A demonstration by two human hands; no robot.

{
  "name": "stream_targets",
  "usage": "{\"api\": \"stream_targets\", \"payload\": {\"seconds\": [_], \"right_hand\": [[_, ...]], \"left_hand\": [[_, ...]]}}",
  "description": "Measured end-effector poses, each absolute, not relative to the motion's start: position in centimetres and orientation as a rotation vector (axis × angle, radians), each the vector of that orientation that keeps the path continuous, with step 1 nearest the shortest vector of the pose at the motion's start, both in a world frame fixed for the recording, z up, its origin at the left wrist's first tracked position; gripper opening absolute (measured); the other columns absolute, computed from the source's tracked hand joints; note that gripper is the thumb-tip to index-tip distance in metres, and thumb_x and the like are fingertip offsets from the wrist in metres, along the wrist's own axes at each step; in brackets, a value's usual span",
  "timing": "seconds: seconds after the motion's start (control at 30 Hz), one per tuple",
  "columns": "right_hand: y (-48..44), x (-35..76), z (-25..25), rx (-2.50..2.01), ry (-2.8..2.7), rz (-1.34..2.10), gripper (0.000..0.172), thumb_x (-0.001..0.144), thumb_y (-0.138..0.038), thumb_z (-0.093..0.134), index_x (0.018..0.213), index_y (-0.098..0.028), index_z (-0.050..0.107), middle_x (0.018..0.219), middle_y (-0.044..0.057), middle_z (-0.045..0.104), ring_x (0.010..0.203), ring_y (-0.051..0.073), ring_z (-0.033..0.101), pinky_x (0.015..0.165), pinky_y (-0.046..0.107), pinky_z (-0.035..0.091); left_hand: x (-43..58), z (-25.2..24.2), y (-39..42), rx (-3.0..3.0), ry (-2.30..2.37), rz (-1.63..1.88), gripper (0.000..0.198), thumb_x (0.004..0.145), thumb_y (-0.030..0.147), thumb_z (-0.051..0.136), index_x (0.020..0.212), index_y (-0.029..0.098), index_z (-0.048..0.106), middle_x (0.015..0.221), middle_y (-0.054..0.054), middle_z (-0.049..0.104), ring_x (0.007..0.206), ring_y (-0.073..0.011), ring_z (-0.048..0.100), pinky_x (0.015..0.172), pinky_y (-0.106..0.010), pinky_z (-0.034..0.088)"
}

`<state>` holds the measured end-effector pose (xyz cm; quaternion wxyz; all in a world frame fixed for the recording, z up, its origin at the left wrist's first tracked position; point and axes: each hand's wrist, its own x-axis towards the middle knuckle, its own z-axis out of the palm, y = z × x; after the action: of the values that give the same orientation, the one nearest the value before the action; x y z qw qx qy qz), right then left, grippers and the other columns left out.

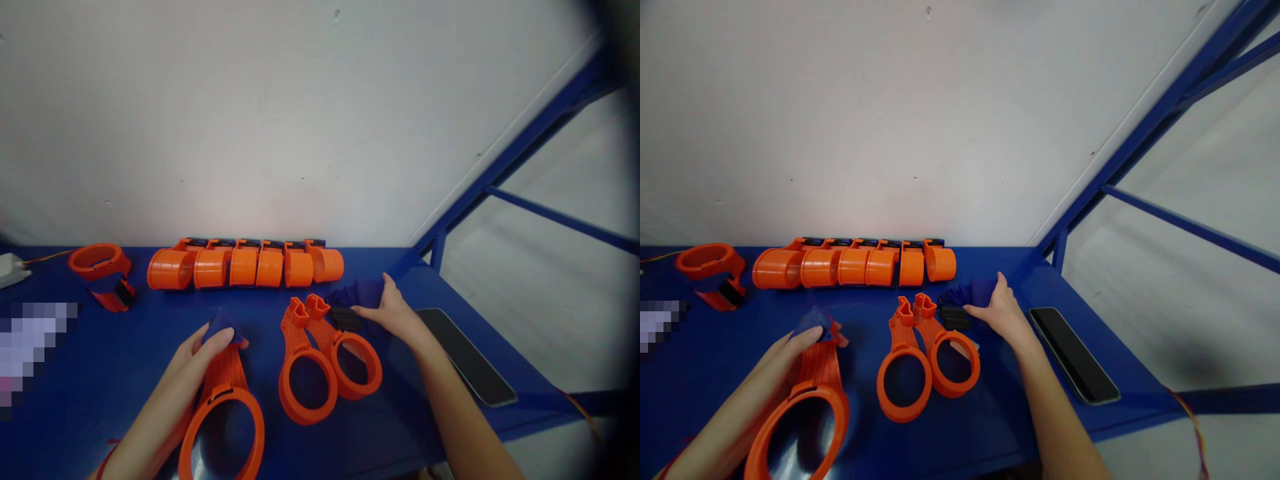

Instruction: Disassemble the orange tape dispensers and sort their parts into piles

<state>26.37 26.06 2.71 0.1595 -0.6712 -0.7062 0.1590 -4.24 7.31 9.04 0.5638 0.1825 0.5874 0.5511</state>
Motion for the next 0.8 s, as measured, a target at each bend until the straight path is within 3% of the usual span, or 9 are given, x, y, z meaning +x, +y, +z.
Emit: {"api": "stream_targets", "payload": {"seconds": [0.1,0.27,0.53,0.7,0.8], "right_hand": [[26.2,26.3,2.5,-1.929,-2.037,0.416,0.116,0.063,-0.045,0.074,0.146,0.004,0.01,0.142,0.034,0.031,0.134,0.042,0.031,0.103,0.047,0.036],[26.6,26.9,2.6,-1.966,-2.013,0.355,0.111,0.066,-0.043,0.071,0.147,-0.001,0.009,0.142,0.03,0.035,0.133,0.039,0.036,0.101,0.046,0.039],[27.0,27.2,3.0,-1.986,-1.995,0.305,0.108,0.068,-0.045,0.069,0.145,0.006,0.013,0.14,0.036,0.035,0.13,0.045,0.037,0.1,0.05,0.038],[26.5,27.1,3.7,-1.952,-2.065,0.283,0.104,0.076,-0.057,0.058,0.144,0.008,0.014,0.14,0.037,0.034,0.13,0.044,0.037,0.099,0.045,0.038],[26.3,27.2,3.8,-1.952,-2.077,0.255,0.105,0.077,-0.063,0.054,0.144,0.008,0.015,0.138,0.038,0.035,0.129,0.044,0.039,0.097,0.044,0.039]], "left_hand": [[-4.4,8.6,7.4,0.432,1.388,1.327,0.019,0.075,0.03,0.071,0.089,0.017,0.07,0.077,0.001,0.075,0.066,-0.0124,0.067,0.059,-0.016,0.052],[-4.9,7.6,7.4,0.39,1.405,1.295,0.024,0.073,0.029,0.072,0.093,0.016,0.068,0.065,0.002,0.072,0.047,-0.0119,0.059,0.046,-0.021,0.048],[-4.1,9.2,7.2,0.351,1.44,1.376,0.024,0.071,0.036,0.073,0.086,0.017,0.07,0.077,-0.001,0.074,0.066,-0.0139,0.066,0.058,-0.02,0.051],[-4.9,7.6,7.4,0.262,1.268,1.339,0.04,0.074,0.052,0.063,0.087,0.014,0.069,0.075,-0.006,0.073,0.057,-0.0168,0.064,0.055,-0.027,0.05],[-5.4,6.8,7.6,0.29,1.154,1.337,0.043,0.078,0.052,0.054,0.088,0.013,0.068,0.075,-0.007,0.073,0.059,-0.0191,0.063,0.057,-0.03,0.051]]}}
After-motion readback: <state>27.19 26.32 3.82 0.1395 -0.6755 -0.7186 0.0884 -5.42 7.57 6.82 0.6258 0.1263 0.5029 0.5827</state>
